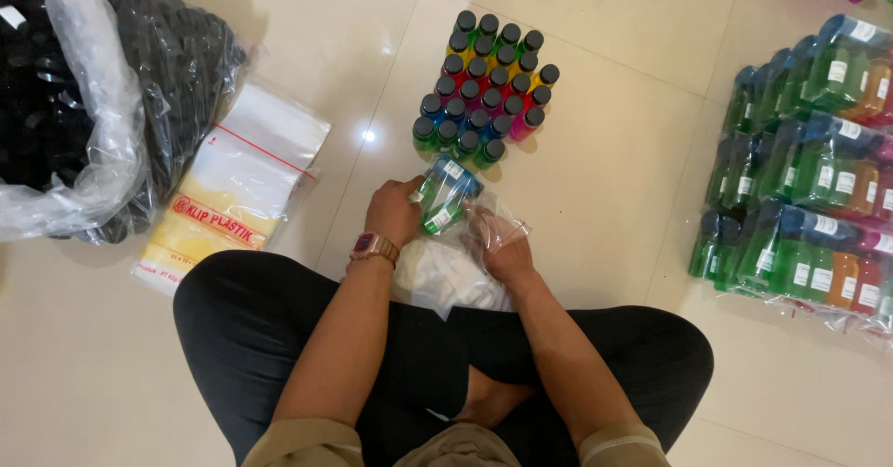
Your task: The person places small plastic bottles of colored liquid into a clear plastic bag and then seals the bag's adhesive strip.
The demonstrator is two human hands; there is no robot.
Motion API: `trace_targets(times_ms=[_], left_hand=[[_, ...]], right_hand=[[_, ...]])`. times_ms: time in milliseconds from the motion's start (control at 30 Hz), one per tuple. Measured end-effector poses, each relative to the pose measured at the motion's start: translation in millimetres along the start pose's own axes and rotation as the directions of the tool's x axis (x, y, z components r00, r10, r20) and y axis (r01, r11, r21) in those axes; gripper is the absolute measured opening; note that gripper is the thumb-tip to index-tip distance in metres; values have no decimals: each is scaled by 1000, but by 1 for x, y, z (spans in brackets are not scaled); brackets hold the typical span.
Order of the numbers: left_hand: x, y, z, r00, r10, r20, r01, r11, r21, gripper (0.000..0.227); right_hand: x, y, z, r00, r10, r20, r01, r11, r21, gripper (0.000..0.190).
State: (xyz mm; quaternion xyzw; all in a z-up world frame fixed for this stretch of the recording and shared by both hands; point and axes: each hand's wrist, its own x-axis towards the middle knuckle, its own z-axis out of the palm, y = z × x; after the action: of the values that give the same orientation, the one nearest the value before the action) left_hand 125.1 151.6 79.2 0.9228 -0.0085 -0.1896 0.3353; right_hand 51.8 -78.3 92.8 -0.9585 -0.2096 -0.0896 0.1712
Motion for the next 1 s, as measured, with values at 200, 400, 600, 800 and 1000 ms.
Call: trace_targets(times_ms=[200, 400, 600, 800, 1000], left_hand=[[-26, 41, -42, 989, -12, 146, 9, 1000, 23, 80], [-22, 38, -36, 983, -7, 182, -13, 994, 108, 89], [-21, 33, -31, 982, -16, 188, -3, 995, 100, 89], [-23, 34, -30, 977, -3, 215, -18, 995, 93, 88], [-35, 44, -40, 972, 40, 230, -51, 998, 46, 84]], right_hand=[[-32, 37, 59, 980, 128, 149, -133, 991, 26, 50], [-24, 23, 47, 985, 119, 123, -129, 988, 80, 40], [-15, 13, 33, 976, 136, 169, -134, 991, -20, 41], [-4, 6, 18, 993, 78, 94, -77, 997, -11, 39], [-11, 34, 46, 968, 142, 207, -171, 976, 133, 43]])
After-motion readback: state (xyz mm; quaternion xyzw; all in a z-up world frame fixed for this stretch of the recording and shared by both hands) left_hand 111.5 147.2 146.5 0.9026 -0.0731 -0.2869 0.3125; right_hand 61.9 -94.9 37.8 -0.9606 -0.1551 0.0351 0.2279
